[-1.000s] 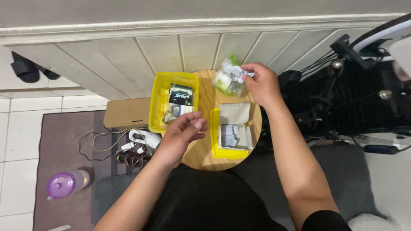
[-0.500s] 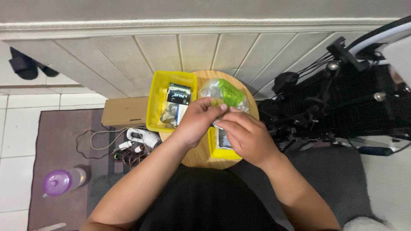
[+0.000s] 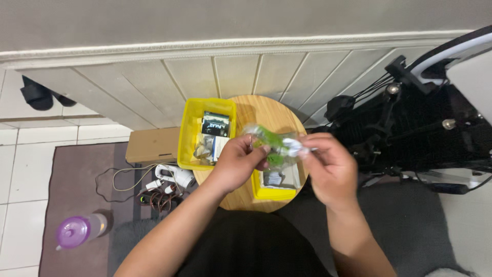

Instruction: The person empties medicine packets from a yellow container onto a table, retrieves a pair of shears from a nearby shelf, and then uses the shears to cut the packets into smaller sections.

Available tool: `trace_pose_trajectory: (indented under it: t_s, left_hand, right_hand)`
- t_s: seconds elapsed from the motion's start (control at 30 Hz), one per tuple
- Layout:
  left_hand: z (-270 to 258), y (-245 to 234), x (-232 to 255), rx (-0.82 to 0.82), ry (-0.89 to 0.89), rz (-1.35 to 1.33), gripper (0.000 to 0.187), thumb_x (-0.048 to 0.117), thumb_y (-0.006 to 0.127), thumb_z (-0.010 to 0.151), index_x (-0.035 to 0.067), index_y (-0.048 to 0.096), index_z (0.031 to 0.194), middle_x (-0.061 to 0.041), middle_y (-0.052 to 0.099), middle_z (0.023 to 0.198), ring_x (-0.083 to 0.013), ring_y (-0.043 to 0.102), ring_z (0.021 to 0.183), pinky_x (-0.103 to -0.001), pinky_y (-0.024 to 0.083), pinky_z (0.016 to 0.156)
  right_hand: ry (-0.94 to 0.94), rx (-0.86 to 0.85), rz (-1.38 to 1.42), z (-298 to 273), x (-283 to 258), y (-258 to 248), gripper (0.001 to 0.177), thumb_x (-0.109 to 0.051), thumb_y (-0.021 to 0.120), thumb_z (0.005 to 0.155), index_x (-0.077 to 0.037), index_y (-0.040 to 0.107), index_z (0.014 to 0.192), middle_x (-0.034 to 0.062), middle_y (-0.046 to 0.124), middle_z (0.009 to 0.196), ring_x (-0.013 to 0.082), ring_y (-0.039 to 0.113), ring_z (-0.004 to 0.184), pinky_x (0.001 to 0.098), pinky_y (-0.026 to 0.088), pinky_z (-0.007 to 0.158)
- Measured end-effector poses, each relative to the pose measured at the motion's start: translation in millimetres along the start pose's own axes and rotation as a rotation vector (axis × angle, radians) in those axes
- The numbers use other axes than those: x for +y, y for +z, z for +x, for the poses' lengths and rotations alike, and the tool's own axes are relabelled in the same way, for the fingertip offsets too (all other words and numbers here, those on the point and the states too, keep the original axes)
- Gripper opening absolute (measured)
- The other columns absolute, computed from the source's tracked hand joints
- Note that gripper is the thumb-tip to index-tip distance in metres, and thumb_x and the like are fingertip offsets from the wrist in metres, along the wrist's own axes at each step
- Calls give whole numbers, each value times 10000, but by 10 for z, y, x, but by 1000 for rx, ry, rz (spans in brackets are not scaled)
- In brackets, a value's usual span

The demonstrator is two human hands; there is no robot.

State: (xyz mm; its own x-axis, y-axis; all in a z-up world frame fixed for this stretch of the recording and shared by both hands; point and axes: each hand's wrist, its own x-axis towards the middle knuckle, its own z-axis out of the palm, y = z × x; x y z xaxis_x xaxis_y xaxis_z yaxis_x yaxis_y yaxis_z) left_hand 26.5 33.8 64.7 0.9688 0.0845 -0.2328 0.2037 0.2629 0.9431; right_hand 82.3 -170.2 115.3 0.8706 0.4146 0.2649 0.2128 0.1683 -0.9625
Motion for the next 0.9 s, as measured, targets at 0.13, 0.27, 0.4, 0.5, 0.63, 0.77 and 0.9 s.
trace_pose_trajectory:
  t_s: [0.13, 0.27, 0.4, 0.5, 0.63, 0.77, 0.9]
  left_hand:
    - [5, 78, 38, 36, 78, 83, 139, 149, 648, 981, 15, 685, 984, -39, 707, 799, -96, 649, 681, -266, 552, 638]
    - [-33, 137, 98, 47, 144, 236, 135, 141, 650, 950, 24, 702, 994, -46, 725, 833, -114, 651, 756, -293, 538, 697]
    - [-33, 168, 97, 6, 258, 275, 128, 105, 634, 935, 4, 686, 994, -67, 697, 963, -127, 640, 907, -316, 539, 818]
    - [-25, 123, 114, -78, 235, 324, 146, 132, 677, 914, 15, 727, 985, -65, 735, 983, -119, 665, 929, -306, 537, 861]
    - [-16, 134, 125, -170, 67, 162, 158, 137, 677, 914, 40, 734, 1024, -18, 734, 977, -93, 650, 909, -284, 536, 845]
    - [38, 80, 83, -224, 14, 14, 129, 130, 668, 937, 48, 728, 1016, 12, 717, 934, -80, 617, 854, -274, 523, 799]
    - [60, 6, 10, -223, 14, -23, 97, 134, 688, 955, 41, 711, 965, 12, 690, 883, -85, 605, 824, -276, 518, 779]
  right_hand:
    - [-23, -68, 72, -132, -93, -159, 201, 131, 633, 971, 15, 627, 1135, 131, 662, 1208, 232, 683, 1144, 347, 563, 1030]
    - [17, -265, -37, -114, -145, -84, 178, 136, 614, 927, 31, 653, 1066, 128, 676, 1157, 261, 711, 1175, 352, 574, 1027]
    - [-111, -185, -475, 64, -151, -46, 179, 125, 622, 874, 18, 676, 1007, 108, 699, 1082, 258, 705, 1215, 338, 550, 992]
    - [-110, -61, -470, 189, -147, -27, 162, 94, 641, 899, 1, 663, 1029, 126, 684, 1101, 277, 686, 1243, 345, 560, 970]
    - [-253, -69, -687, 273, -211, -3, 169, 48, 712, 856, -9, 678, 1011, 130, 729, 1082, 293, 697, 1190, 380, 549, 981]
    - [-272, -74, -753, 350, -274, 23, 148, 6, 744, 845, -17, 718, 989, 136, 742, 1104, 292, 702, 1174, 381, 560, 956]
    - [-303, -87, -716, 394, -302, 32, 145, -13, 755, 864, -19, 732, 1007, 112, 764, 1123, 284, 714, 1174, 376, 556, 999]
